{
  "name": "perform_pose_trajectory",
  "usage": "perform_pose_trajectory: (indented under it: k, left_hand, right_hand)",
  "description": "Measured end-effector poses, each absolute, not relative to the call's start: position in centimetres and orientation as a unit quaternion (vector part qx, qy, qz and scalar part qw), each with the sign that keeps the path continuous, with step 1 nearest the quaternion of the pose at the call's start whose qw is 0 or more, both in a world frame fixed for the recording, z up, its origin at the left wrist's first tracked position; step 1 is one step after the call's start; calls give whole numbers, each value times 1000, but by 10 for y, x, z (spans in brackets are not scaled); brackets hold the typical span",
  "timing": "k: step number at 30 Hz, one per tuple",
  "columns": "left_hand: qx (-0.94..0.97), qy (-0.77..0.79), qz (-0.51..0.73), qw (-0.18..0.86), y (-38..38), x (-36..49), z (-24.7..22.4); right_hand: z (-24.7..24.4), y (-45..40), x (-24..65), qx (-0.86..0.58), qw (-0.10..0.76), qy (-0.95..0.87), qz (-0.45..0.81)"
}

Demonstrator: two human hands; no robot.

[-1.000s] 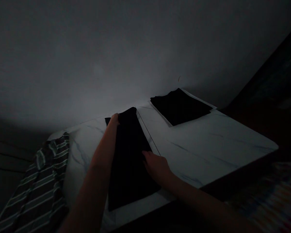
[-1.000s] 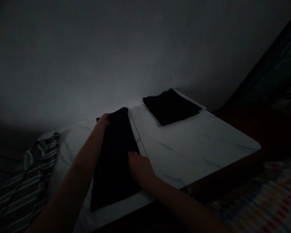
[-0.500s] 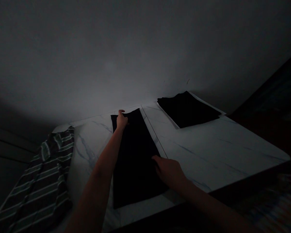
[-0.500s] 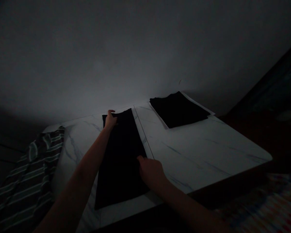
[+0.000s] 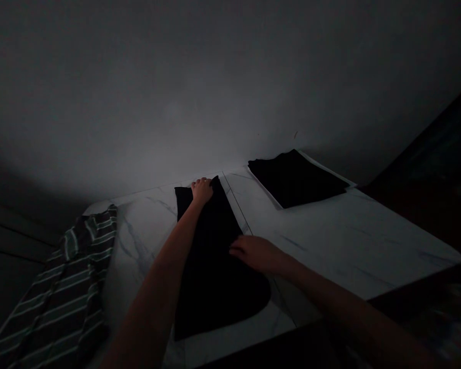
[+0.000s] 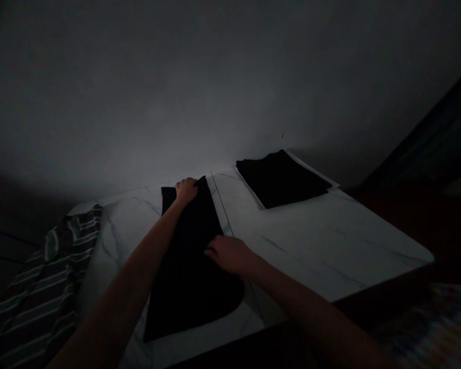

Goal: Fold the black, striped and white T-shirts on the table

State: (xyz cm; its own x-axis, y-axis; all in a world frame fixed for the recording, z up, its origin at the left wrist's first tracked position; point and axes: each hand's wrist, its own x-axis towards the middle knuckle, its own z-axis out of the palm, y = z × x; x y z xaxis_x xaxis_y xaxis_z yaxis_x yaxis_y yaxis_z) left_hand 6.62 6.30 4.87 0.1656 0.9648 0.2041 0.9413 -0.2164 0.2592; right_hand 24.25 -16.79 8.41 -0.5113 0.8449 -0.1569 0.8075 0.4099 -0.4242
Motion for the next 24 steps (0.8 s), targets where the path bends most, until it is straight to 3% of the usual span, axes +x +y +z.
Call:
perform_pose_trajectory:
  k: [5, 10, 16, 24]
  left_hand:
    - [824, 544, 135, 85, 75, 82, 31]
    - [836, 526, 119, 100, 78, 71, 13]
    - [836, 528, 118, 92, 82, 74, 8]
    - [808, 586, 54, 7, 51, 97, 31]
  right_hand:
    - [64, -66, 218, -524, 96, -843, 70]
    - [20, -24, 211, -479, 78, -872, 68]
    - [11, -54, 218, -470, 47, -877, 87]
    - [28, -168, 241, -411, 69, -893, 171]
